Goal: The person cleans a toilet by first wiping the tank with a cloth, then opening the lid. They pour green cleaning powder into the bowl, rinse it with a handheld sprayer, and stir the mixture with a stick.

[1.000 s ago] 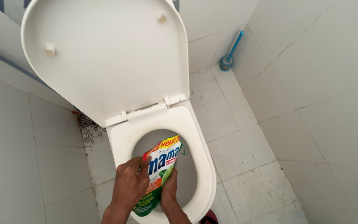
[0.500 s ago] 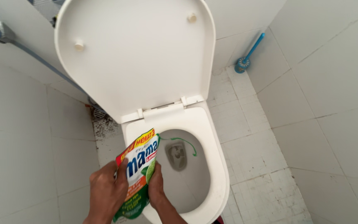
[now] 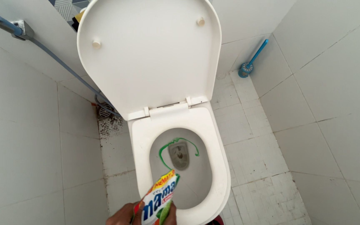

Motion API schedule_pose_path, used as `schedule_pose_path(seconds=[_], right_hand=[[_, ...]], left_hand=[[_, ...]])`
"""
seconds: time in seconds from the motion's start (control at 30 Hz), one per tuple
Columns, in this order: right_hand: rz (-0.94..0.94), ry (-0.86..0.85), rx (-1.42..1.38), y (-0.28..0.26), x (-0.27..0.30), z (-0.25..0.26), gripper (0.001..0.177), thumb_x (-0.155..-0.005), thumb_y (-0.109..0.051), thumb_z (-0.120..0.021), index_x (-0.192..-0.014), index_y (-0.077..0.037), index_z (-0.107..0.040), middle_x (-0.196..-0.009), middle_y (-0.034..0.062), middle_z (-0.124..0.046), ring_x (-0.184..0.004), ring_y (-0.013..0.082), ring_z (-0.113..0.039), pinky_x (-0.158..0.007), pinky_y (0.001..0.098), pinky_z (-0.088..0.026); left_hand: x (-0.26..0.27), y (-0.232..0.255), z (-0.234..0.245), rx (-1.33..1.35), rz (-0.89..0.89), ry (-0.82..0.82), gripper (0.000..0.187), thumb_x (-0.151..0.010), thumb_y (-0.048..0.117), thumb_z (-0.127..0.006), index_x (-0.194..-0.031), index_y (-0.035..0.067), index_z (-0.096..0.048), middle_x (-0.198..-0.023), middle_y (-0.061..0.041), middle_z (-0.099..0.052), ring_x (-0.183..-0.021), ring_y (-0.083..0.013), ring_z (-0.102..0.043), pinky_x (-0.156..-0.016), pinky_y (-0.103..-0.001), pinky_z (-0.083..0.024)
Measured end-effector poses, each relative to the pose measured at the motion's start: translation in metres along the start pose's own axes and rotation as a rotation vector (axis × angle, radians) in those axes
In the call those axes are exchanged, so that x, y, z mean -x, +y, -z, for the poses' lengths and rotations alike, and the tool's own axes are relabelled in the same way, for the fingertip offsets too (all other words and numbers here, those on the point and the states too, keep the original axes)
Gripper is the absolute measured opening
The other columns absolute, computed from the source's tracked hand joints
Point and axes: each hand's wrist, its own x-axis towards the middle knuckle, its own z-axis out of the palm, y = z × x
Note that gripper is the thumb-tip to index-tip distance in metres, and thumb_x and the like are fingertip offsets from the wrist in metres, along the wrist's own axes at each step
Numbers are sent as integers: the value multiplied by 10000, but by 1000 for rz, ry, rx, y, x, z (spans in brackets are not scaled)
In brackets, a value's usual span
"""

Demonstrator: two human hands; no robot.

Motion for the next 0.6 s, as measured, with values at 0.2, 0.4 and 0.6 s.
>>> schedule_pose_path(seconds=[0.2,0.4,0.6], right_hand=[[62,81,-24,-38,28,7,565,-1033,-368,-279,-1184,44,-634,-974,222,-787,-841,261,-774,-802,385,-631],[137,-16,95,-69,49,-15,571,-1041,-369,-274,-1057,31,-681,-923,198,-778,-785,222,-755,-761,346,-608],[162,-5,220,-88,59,-41,556,-1046,-387,-269,-1008,2,-663,-858,168,-760,-736,204,-730,-737,331,-596]], left_hand=[[4,-13,-10,20,101,-50,235,-852,237,-745,-947,33,-814,-736,-157,-799,-581,-200,-798,-624,-347,-642],[0,15,14,41,222,-8,261,-886,254,-713,-979,31,-812,-758,-158,-804,-610,-201,-801,-650,-350,-641],[-1,46,35,69,313,46,288,-920,270,-680,-1011,29,-811,-779,-159,-809,-639,-202,-804,-675,-354,-641]])
